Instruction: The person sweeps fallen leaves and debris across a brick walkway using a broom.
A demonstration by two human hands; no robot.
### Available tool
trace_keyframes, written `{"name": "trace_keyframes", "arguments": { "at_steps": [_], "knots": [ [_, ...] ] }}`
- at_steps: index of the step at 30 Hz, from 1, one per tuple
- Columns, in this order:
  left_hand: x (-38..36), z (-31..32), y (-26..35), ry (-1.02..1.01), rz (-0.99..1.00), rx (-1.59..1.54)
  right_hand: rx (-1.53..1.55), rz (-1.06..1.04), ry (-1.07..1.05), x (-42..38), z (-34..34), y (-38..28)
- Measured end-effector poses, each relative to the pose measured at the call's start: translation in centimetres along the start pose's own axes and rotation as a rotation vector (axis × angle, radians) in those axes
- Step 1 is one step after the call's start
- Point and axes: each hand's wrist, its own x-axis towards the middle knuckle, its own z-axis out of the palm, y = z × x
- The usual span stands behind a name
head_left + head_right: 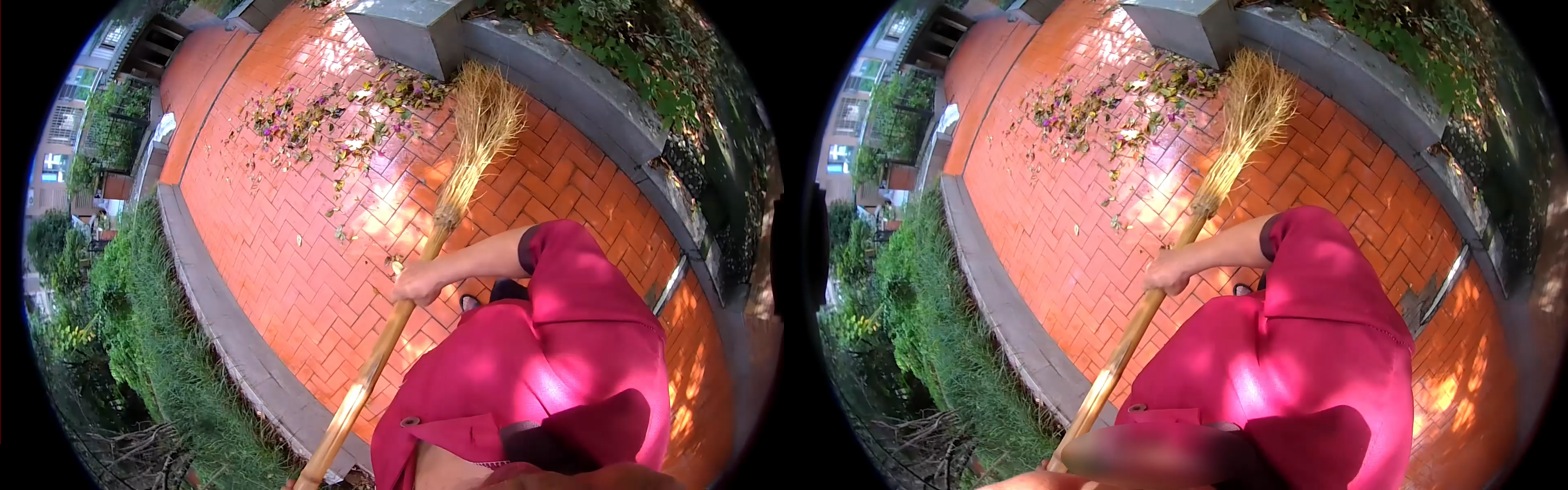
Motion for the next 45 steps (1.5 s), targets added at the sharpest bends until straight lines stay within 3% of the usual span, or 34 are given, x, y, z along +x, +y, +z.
{"name": "trace_keyframes", "arguments": {
  "at_steps": [3,5,7,9,11,12,14,15,17,21,23,24,25,27,29,30,31,32,35,38,40,42,44,45],
  "knots": [
    [-6.1,-2.3,-8.8,-0.348,0.014,0.222,-0.134,0.281,-0.136,-3.7,-2.2,6.6],
    [-12.0,-1.3,-14.1,-0.574,0.055,0.317,-0.172,0.413,-0.375,-5.4,-2.2,14.5],
    [-15.8,2.0,-16.1,-0.066,-0.879,0.187,-0.171,0.451,-0.487,-6.3,-2.1,18.6],
    [-15.0,1.1,-16.7,0.018,-0.952,0.162,-0.137,0.465,-0.559,-6.3,-0.3,19.3],
    [-13.5,0.4,-14.3,0.088,-0.816,0.345,-0.048,0.336,-0.559,-3.7,4.5,19.4],
    [-9.4,-6.9,-14.1,-0.056,-0.68,0.227,-0.018,0.294,-0.602,-2.2,3.8,16.4],
    [-7.8,-5.7,-9.5,0.012,-0.513,0.361,-0.069,0.024,-0.446,-1.0,1.6,9.3],
    [-7.4,-5.1,-7.5,0.051,-0.467,0.403,0.071,0.062,-0.369,-1.5,0.1,6.0],
    [-7.9,-3.8,-5.9,0.069,-0.42,0.448,0.197,-0.073,-0.401,-2.5,-3.9,1.3],
    [-7.6,-3.0,-5.3,0.008,-0.342,0.5,0.193,-0.113,-0.296,-4.2,-1.7,3.2],
    [-8.4,-3.8,-7.2,-0.216,-0.218,0.659,0.001,0.065,-0.509,-5.6,-2.7,7.3],
    [-7.4,-7.2,-10.9,-0.298,-0.666,0.132,-0.084,0.135,-0.595,-5.2,1.0,11.8],
    [-11.4,-2.1,-13.9,0.17,-0.659,0.425,-0.031,0.177,-0.619,-6.2,-0.3,14.3],
    [-14.2,-1.8,-16.1,0.163,-0.601,0.165,-0.091,0.146,-0.688,-4.7,2.7,19.2],
    [-15.5,1.8,-12.0,0.029,-0.575,0.218,-0.119,0.152,-0.664,-3.4,1.9,16.1],
    [-15.2,0.0,-10.4,-0.444,-0.191,0.501,-0.135,0.159,-0.631,-2.5,2.3,13.6],
    [-14.1,1.5,-7.8,-0.043,-0.424,0.381,-0.059,0.076,-0.572,-1.7,3.4,11.5],
    [-11.3,-1.4,-6.3,0.087,-0.454,0.347,0.022,0.072,-0.466,-1.8,3.0,8.1],
    [-8.2,-5.7,-4.8,0.126,-0.462,0.35,0.111,-0.004,-0.417,-2.3,2.2,0.7],
    [-8.2,-7.5,-6.8,0.151,-0.555,0.267,0.233,-0.014,-0.425,-4.3,2.3,2.4],
    [-8.8,-8.9,-8.4,0.194,-0.636,0.196,-0.038,0.117,-0.625,-5.4,1.5,7.2],
    [-10.5,-7.8,-9.0,0.147,-0.65,0.22,-0.029,0.222,-0.727,-5.9,2.5,15.3],
    [-13.2,-4.7,-10.8,0.026,-0.694,0.257,0.123,0.385,-0.679,-5.6,3.1,19.0],
    [-14.3,-3.3,-11.5,-0.038,-0.718,0.274,-0.005,0.265,-0.611,-4.5,4.1,18.6]
  ]
}}
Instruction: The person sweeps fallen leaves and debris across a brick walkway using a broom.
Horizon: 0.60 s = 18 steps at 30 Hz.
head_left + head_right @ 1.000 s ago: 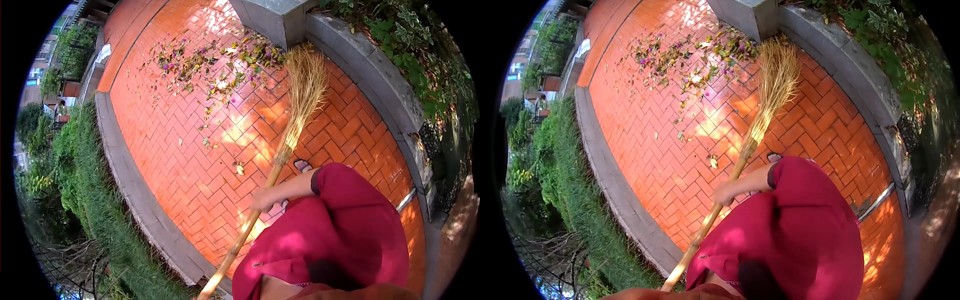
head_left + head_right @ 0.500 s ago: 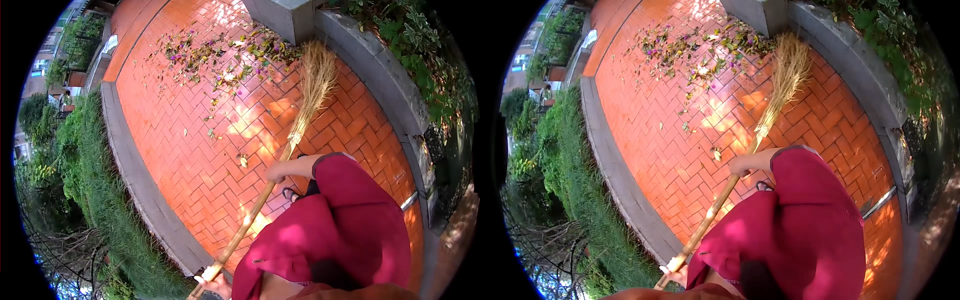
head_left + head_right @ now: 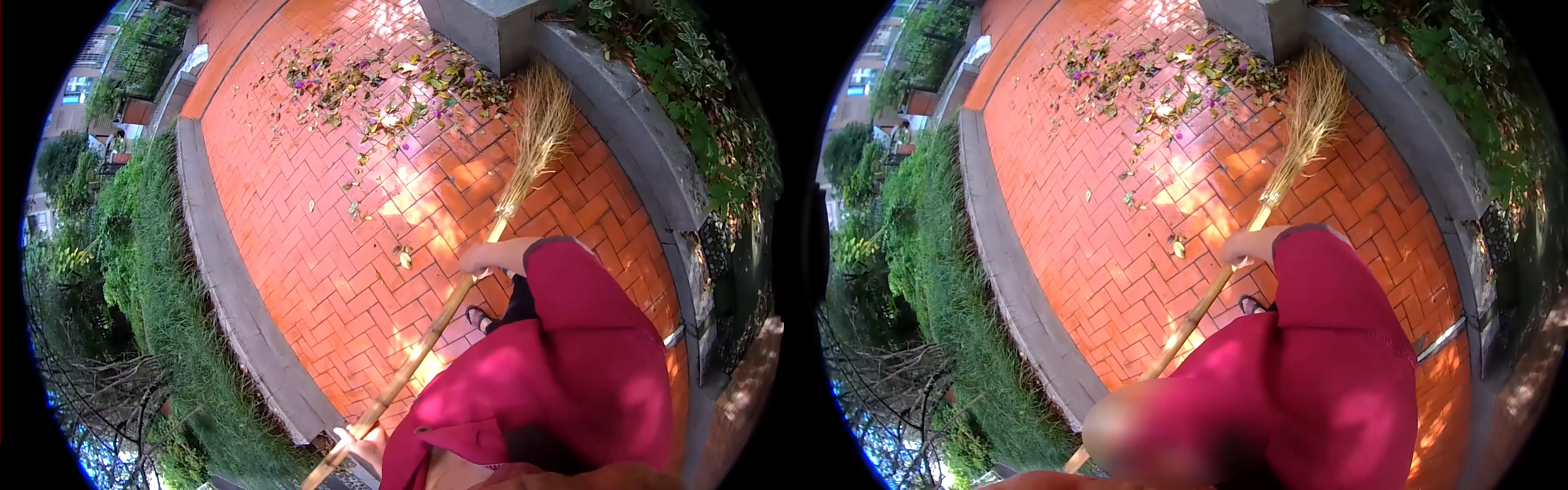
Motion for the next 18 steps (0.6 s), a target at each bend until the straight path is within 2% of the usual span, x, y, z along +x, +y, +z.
{"name": "trace_keyframes", "arguments": {
  "at_steps": [1,2,3,4,6,9,10,11,12,13,14,16,17,18],
  "knots": [
    [-0.8,0.5,0.2,-0.05,-0.018,0.049,-0.135,-0.084,0.084,1.6,0.7,-2.2],
    [-1.7,0.5,1.7,0.157,0.077,0.023,-0.228,-0.125,-0.116,-0.1,-1.3,-6.3],
    [0.5,-5.8,4.3,0.259,0.042,-0.031,-0.175,-0.216,-0.025,-0.4,-1.0,-9.0],
    [0.4,-8.7,7.0,0.133,0.124,0.058,-0.131,-0.258,0.003,-0.7,-0.7,-12.0],
    [-0.7,-9.1,10.0,0.234,0.236,0.086,0.01,-0.319,0.104,-3.2,-1.4,-16.4],
    [-0.3,-8.0,8.6,0.244,0.214,0.064,0.035,-0.364,0.099,-4.2,-0.4,-15.6],
    [0.1,-7.2,6.8,0.224,0.179,0.034,-0.016,-0.259,0.047,-4.7,-0.5,-14.1],
    [0.6,-6.2,4.9,0.209,0.139,0.007,-0.068,-0.153,-0.004,-5.3,-1.0,-11.7],
    [1.0,-5.0,2.7,0.201,0.095,-0.022,-0.11,-0.108,-0.073,-2.5,0.3,-7.7],
    [1.5,-3.1,0.5,0.196,0.042,-0.05,-0.134,-0.029,-0.071,-2.7,-0.2,-4.2],
    [1.9,-1.4,-1.8,0.205,-0.019,-0.085,-0.205,-0.079,0.043,1.3,2.3,1.0],
    [2.0,1.1,-4.3,0.226,-0.096,-0.14,-0.179,-0.04,-0.024,2.8,0.9,1.8],
    [-0.2,3.0,-2.4,0.089,-0.008,-0.026,-0.147,0.006,-0.094,3.4,0.3,1.5],
    [-2.9,4.5,0.2,-0.044,0.078,0.098,-0.159,-0.059,-0.104,2.8,-0.9,-0.9]
  ]
}}
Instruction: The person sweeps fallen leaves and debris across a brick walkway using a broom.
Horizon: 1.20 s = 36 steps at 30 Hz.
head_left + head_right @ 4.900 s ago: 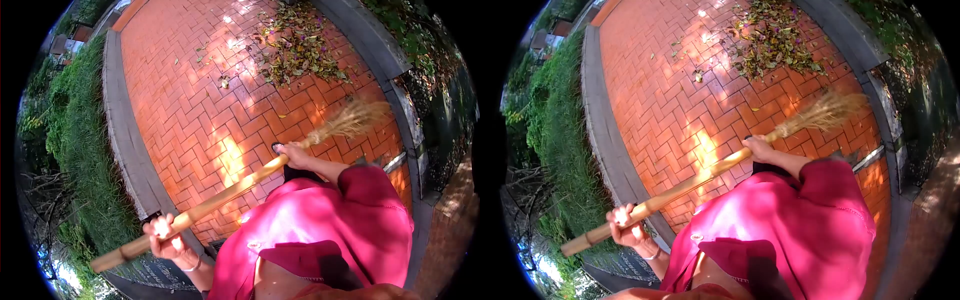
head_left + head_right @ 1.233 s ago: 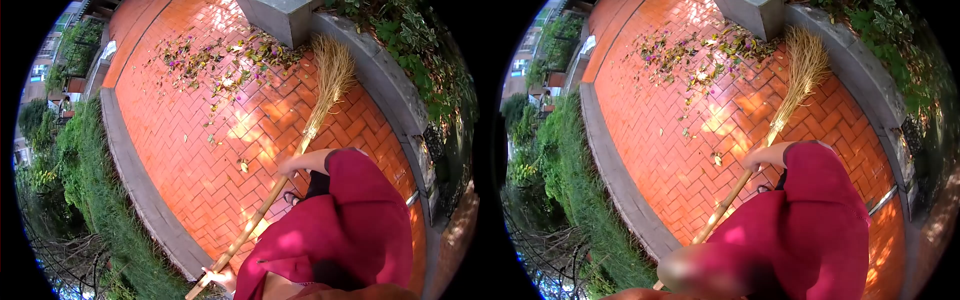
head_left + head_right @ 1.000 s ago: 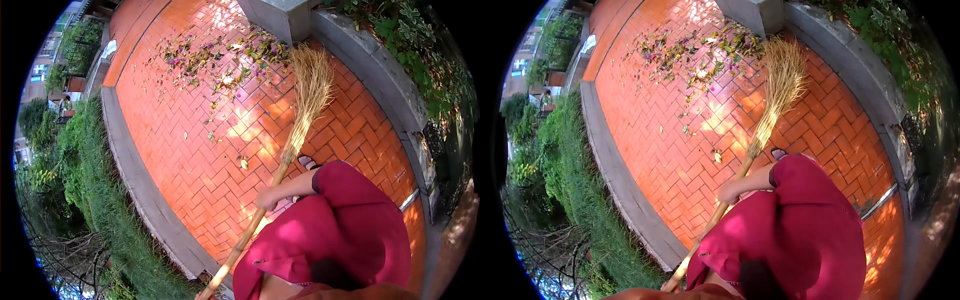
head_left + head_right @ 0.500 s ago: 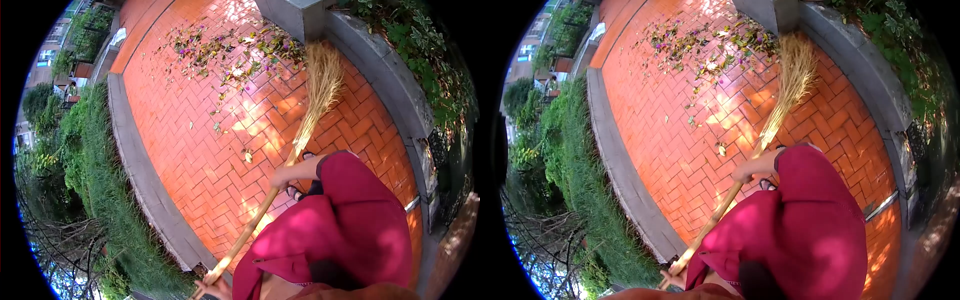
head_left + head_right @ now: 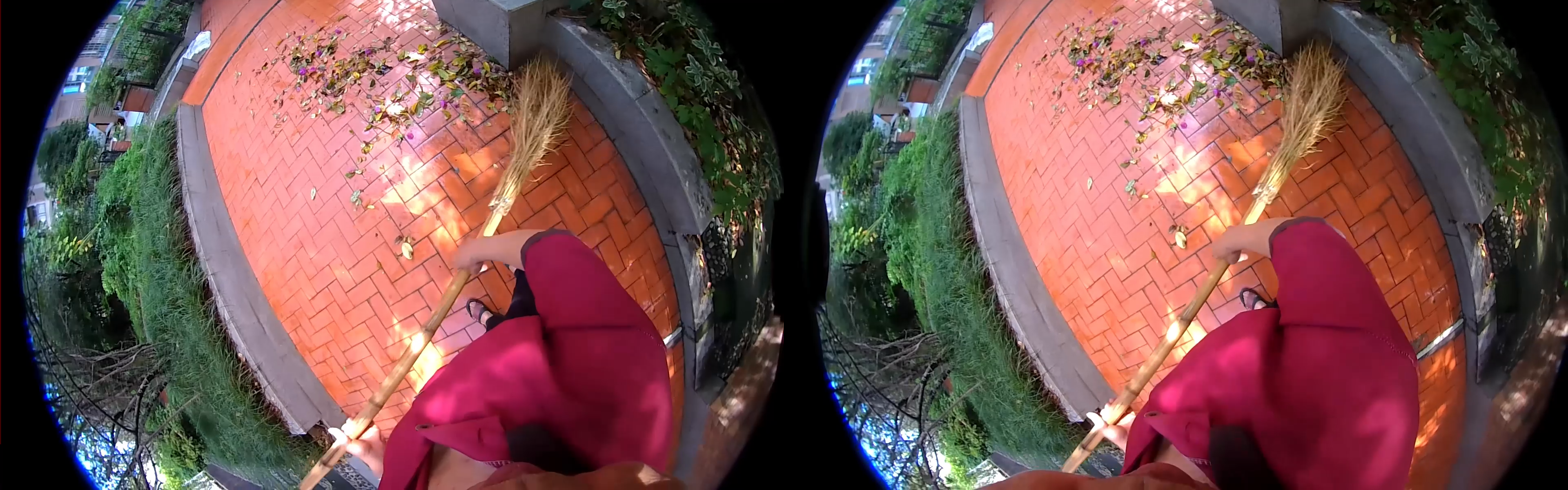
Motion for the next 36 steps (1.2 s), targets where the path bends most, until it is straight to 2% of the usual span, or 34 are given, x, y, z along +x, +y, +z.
{"name": "trace_keyframes", "arguments": {
  "at_steps": [1,2,3,4,6,9,11,12,13,14,15,16,18,19,20,21,23,27,29,30,31,32,33,34,35,36],
  "knots": [
    [-0.8,-0.2,0.6,0.198,0.207,0.232,-0.012,-0.06,0.007,-1.1,-2.1,-3.2],
    [1.1,-6.2,2.4,0.144,0.012,-0.182,-0.025,-0.087,0.037,-1.5,-3.3,-5.8],
    [1.8,-11.5,4.9,0.243,0.045,-0.135,-0.039,-0.112,0.063,-1.8,-3.6,-8.4],
    [2.4,-14.3,6.2,0.343,0.077,-0.092,-0.005,-0.177,0.137,-1.6,-3.0,-10.6],
    [1.6,-15.0,8.9,0.383,0.184,-0.031,0.085,-0.271,0.234,-4.1,-3.2,-15.1],
    [1.4,-12.8,8.8,0.378,0.205,-0.032,0.191,-0.305,0.243,-5.9,-2.3,-16.2],
    [1.4,-9.4,6.3,0.36,0.158,-0.063,0.14,-0.199,0.148,-7.8,-3.0,-13.0],
    [1.3,-6.4,4.6,0.354,0.143,-0.057,0.025,-0.081,0.13,-7.5,-2.7,-10.4],
    [0.7,-2.0,2.0,0.286,0.196,0.082,0.024,0.065,0.098,-5.9,-1.5,-6.5],
    [5.7,-8.6,-2.7,0.065,0.13,-0.1,0.049,0.132,0.145,-5.7,-1.0,-2.6],
    [4.5,-4.3,-3.3,0.131,-0.044,-0.169,0.08,0.156,0.083,-5.1,-0.9,1.3],
    [3.2,0.6,-3.5,0.192,-0.217,-0.243,0.074,0.152,0.082,-3.3,-0.7,1.9],
    [3.0,-2.0,-1.2,-0.021,-0.121,-0.303,0.014,0.085,0.058,-0.8,-1.1,2.3],
    [4.0,-5.7,0.2,-0.34,-0.047,-0.273,-0.007,0.037,0.058,-0.3,-1.6,-0.2],
    [-0.6,0.9,3.3,0.207,0.146,0.016,-0.029,0.002,0.073,-0.4,-2.9,-3.5],
    [2.4,-6.0,5.1,0.193,0.0,-0.228,0.04,-0.042,0.147,-1.3,-3.8,-6.6],
    [1.3,-8.6,8.7,0.176,0.195,-0.092,0.042,-0.134,0.296,-4.6,-5.1,-12.2],
    [1.2,-10.7,10.5,0.225,0.272,-0.063,0.208,-0.309,0.437,-6.3,-2.7,-14.8],
    [2.0,-8.8,7.9,0.159,0.199,-0.115,0.172,-0.144,0.274,-7.9,-2.6,-12.5],
    [2.5,-7.2,6.1,0.088,0.138,-0.162,0.134,-0.055,0.296,-7.2,-1.5,-9.9],
    [3.4,-4.4,3.8,0.12,0.025,-0.192,0.044,0.086,0.149,-8.5,-2.8,-8.0],
    [6.2,-6.1,1.1,-0.221,-0.109,-0.329,0.091,0.101,0.266,-7.2,-1.4,-4.5],
    [5.2,-2.2,-0.4,-0.083,-0.064,-0.281,0.101,0.114,0.3,-6.6,-1.3,-1.8],
    [4.6,0.0,-0.7,-0.167,-0.079,-0.266,0.107,0.129,0.34,-5.7,-1.2,0.2],
    [4.1,0.3,0.1,-0.117,-0.053,-0.22,0.103,0.123,0.34,-4.9,-1.9,0.1],
    [3.7,0.2,0.9,-0.061,-0.029,-0.168,0.026,0.132,0.247,-3.8,-3.2,-0.8]
  ]
}}
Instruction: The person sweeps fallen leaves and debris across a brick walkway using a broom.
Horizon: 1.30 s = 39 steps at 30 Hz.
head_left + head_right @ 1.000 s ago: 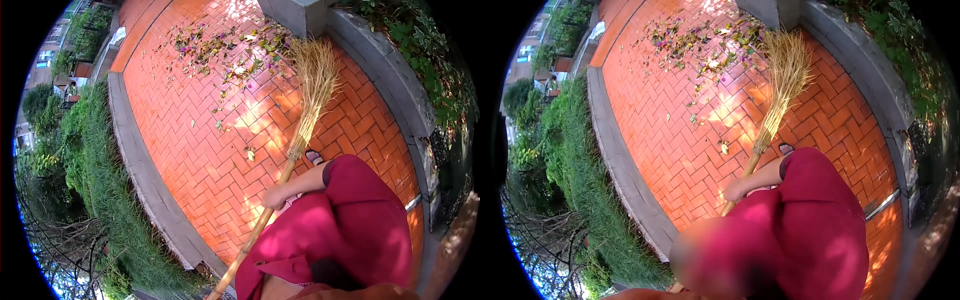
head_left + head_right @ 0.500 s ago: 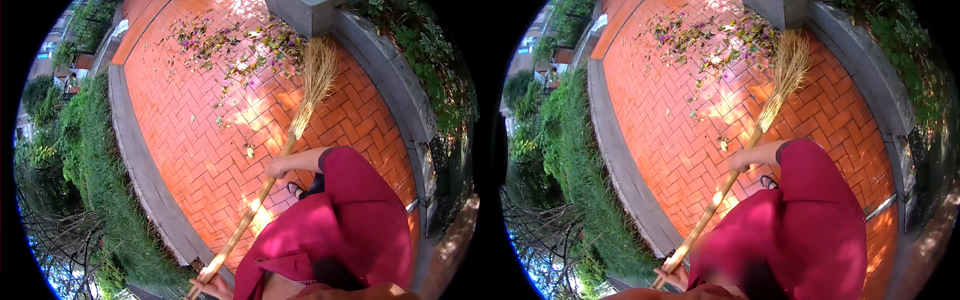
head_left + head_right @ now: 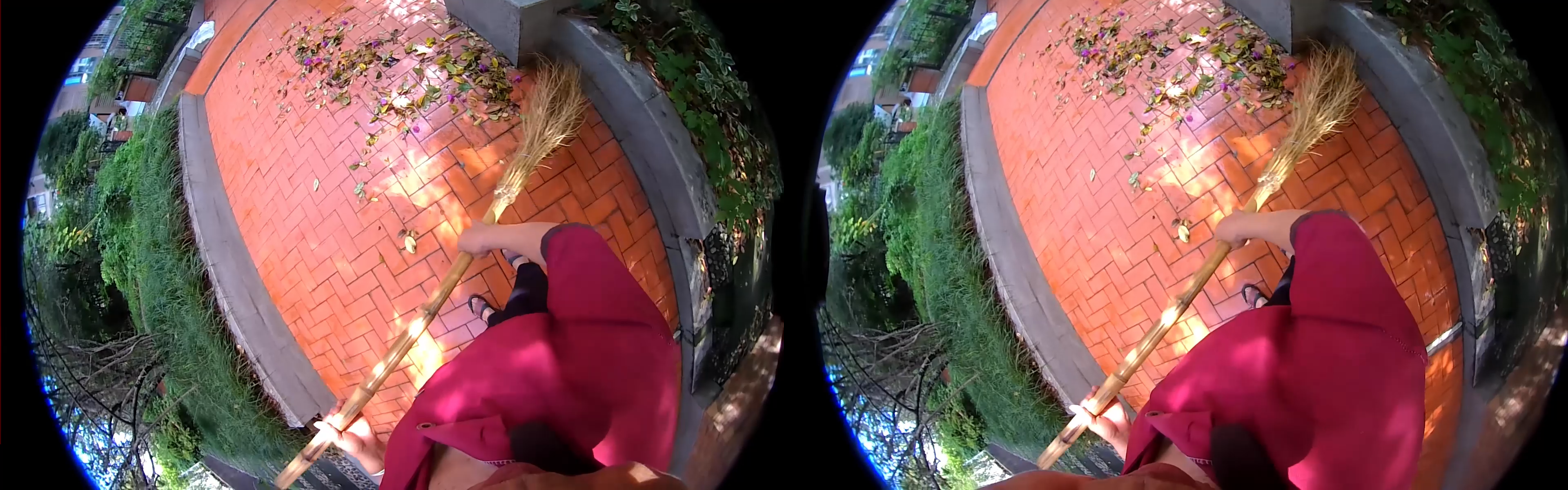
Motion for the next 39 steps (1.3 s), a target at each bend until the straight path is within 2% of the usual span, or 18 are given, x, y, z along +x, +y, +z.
{"name": "trace_keyframes", "arguments": {
  "at_steps": [2,3,5,6,7,12,17,19,21,22,24,26,28,31,33,34,36,39],
  "knots": [
    [-0.7,-2.9,2.4,-0.151,0.126,-0.039,-0.083,-0.045,-0.081,3.5,0.3,-2.4],
    [-2.2,-2.6,4.1,0.113,0.163,-0.019,-0.08,-0.077,-0.07,4.3,0.2,-4.4],
    [-3.3,-6.9,8.4,-0.169,0.273,0.014,0.061,-0.205,0.137,2.7,-1.0,-8.5],
    [-4.3,-8.2,10.2,0.056,0.397,-0.009,0.053,-0.272,0.222,1.4,-1.2,-10.8],
    [-2.8,-12.9,12.9,0.005,0.505,0.019,0.041,-0.342,0.305,0.0,-1.4,-12.7],
    [-2.2,-7.1,14.0,0.06,0.469,0.157,0.298,-0.365,0.243,-4.0,-0.9,-16.6],
    [0.4,-1.8,18.2,-0.028,0.445,0.229,0.393,-0.343,0.39,0.0,-0.9,-13.2],
    [1.1,0.7,20.1,-0.669,0.507,0.29,0.258,-0.312,0.602,3.6,-2.7,-11.6],
    [0.5,4.9,17.5,-0.712,0.566,0.278,0.281,-0.302,0.805,5.1,-7.5,-8.4],
    [0.0,7.6,15.5,-0.761,0.621,0.265,0.214,-0.183,0.751,7.7,-8.8,-5.5],
    [-2.7,14.7,8.4,-0.665,0.665,0.371,0.152,-0.179,1.026,8.0,-12.1,0.8],
    [-3.0,16.2,4.7,-0.743,0.672,0.47,0.097,-0.089,1.092,7.6,-14.3,6.1],
    [-4.1,18.4,3.3,-0.628,0.737,0.384,0.14,-0.162,1.27,7.0,-15.1,7.0],
    [-4.5,17.1,7.8,-0.616,0.772,0.321,0.056,-0.274,1.329,4.8,-15.0,2.7],
    [-5.0,16.1,11.5,-0.613,0.814,0.295,0.212,-0.367,1.209,1.6,-14.2,-2.0],
    [-5.4,15.3,13.1,-0.599,0.839,0.285,0.249,-0.471,1.372,0.0,-13.3,-4.0],
    [-5.8,14.8,15.1,-0.584,0.85,0.271,0.293,-0.458,1.121,-3.3,-11.1,-7.4],
    [-6.1,14.5,17.2,-0.571,0.841,0.246,0.365,-0.583,1.004,-7.5,-7.7,-10.1]
  ]
}}
